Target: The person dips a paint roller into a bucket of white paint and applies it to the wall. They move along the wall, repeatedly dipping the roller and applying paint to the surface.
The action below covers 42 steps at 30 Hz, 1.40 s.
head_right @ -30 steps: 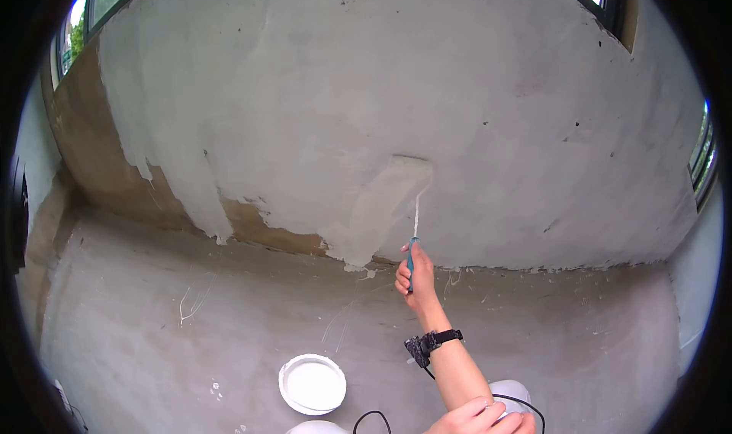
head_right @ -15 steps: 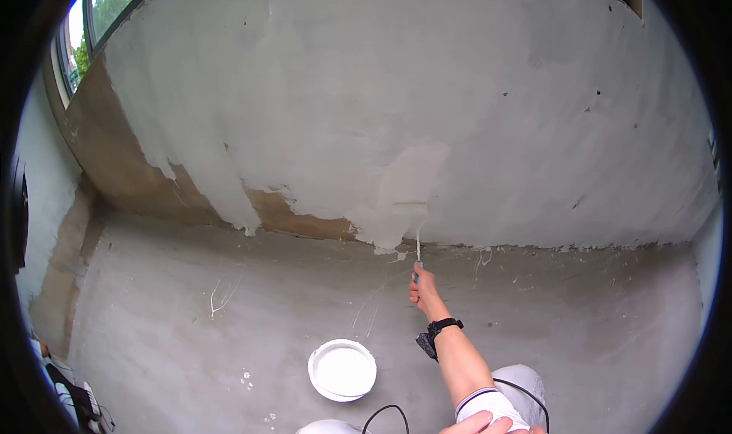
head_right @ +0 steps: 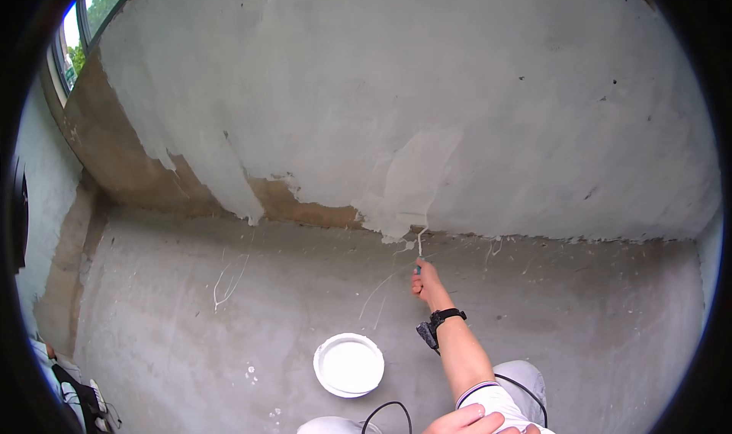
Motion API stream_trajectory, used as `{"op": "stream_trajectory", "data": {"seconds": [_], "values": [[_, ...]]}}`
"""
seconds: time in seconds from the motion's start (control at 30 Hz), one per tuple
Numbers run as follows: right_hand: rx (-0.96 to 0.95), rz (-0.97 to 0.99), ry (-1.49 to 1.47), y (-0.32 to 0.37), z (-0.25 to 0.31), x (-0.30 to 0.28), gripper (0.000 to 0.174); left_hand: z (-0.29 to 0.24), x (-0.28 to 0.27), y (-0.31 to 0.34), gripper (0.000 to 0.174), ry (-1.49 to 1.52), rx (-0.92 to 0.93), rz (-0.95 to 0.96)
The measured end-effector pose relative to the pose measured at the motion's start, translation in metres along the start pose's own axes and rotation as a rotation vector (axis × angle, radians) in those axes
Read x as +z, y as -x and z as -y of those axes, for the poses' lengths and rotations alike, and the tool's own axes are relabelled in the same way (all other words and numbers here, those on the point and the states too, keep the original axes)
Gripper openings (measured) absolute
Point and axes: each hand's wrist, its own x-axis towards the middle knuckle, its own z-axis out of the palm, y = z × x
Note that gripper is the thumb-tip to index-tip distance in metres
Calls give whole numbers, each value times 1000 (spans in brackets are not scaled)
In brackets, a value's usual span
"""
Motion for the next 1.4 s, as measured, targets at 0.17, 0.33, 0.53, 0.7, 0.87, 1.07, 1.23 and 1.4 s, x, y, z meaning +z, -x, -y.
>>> {"op": "stream_trajectory", "data": {"seconds": [0.17, 0.33, 0.53, 0.7, 0.87, 1.07, 1.23, 1.4], "values": [[14, -11, 18, -30, -6, -20, 36, 11, 4, 0, 20, -27, -25, -12], [-48, -77, 15, -27, -6, -14, 31, 21, 6, -1, 20, -54, -59, 13], [-42, -15, -89, -11, 11, -12, 25, 24, 14, -4, 18, -50, -63, -2], [-19, -42, -129, 49, 72, 3, 18, 19, 28, -10, 16, 3, -50, -11], [-70, 18, -315, 101, 131, -1, 16, 15, 48, -16, 15, 33, -50, -90], [-122, -6, -213, 53, 114, -7, 9, 19, 63, -18, 16, 71, -136, -96], [-154, -76, -54, 15, 77, -7, 12, 34, 68, -14, 14, -45, -161, -78], [-117, -74, -110, 11, 80, -6, 15, 44, 79, -11, 13, -65, -144, -56]]}}
